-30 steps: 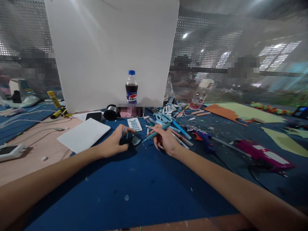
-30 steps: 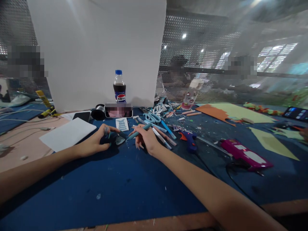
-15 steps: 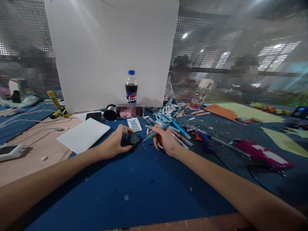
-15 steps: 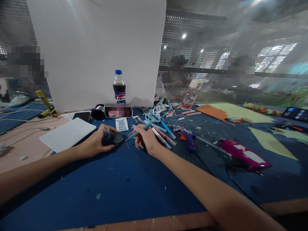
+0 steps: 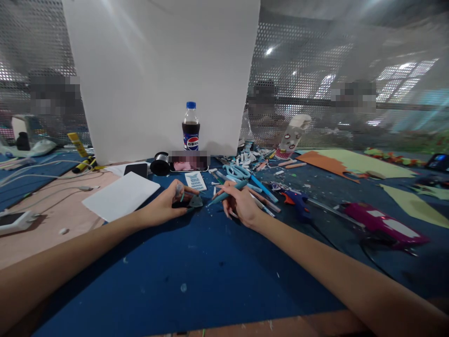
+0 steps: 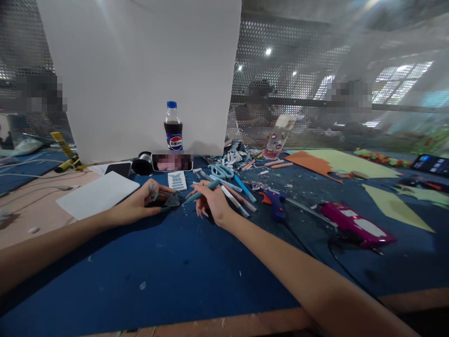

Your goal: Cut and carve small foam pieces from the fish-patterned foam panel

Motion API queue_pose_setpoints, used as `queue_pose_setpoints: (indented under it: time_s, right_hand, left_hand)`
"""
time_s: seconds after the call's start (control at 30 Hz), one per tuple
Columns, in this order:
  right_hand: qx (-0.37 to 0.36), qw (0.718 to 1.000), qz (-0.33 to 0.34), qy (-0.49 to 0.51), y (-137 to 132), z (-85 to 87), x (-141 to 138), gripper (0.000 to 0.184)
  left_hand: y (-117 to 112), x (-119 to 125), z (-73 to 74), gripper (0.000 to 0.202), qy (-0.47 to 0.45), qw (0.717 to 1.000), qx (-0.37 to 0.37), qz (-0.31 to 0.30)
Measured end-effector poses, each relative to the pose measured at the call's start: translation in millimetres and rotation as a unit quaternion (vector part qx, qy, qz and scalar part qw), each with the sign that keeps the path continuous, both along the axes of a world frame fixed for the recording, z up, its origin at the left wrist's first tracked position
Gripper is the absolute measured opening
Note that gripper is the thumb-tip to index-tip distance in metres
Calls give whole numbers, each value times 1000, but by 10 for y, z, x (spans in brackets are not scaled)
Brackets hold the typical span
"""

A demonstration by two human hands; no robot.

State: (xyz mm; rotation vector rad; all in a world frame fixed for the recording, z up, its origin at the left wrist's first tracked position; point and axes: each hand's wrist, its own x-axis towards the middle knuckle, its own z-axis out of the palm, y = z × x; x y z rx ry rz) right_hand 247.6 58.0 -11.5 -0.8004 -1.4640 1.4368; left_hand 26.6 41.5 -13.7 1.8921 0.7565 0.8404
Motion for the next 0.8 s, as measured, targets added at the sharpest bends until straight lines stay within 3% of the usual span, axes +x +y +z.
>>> queue_pose_setpoints:
  time_s: [0.23, 0.37, 0.8]
  right_hand:
    - [108, 991, 5, -76, -119, 60, -25, 22]
    - [171, 976, 46, -130, -158, 59, -49, 18]
    - [190, 968, 70, -149, -115, 7, -106, 19]
  left_hand:
    - [40, -3, -22, 25, 2, 1000, -7, 8]
    - [38, -6, -16, 26, 18, 1000, 4, 21]
    - [40, -20, -24, 22, 76, 991, 91, 61]
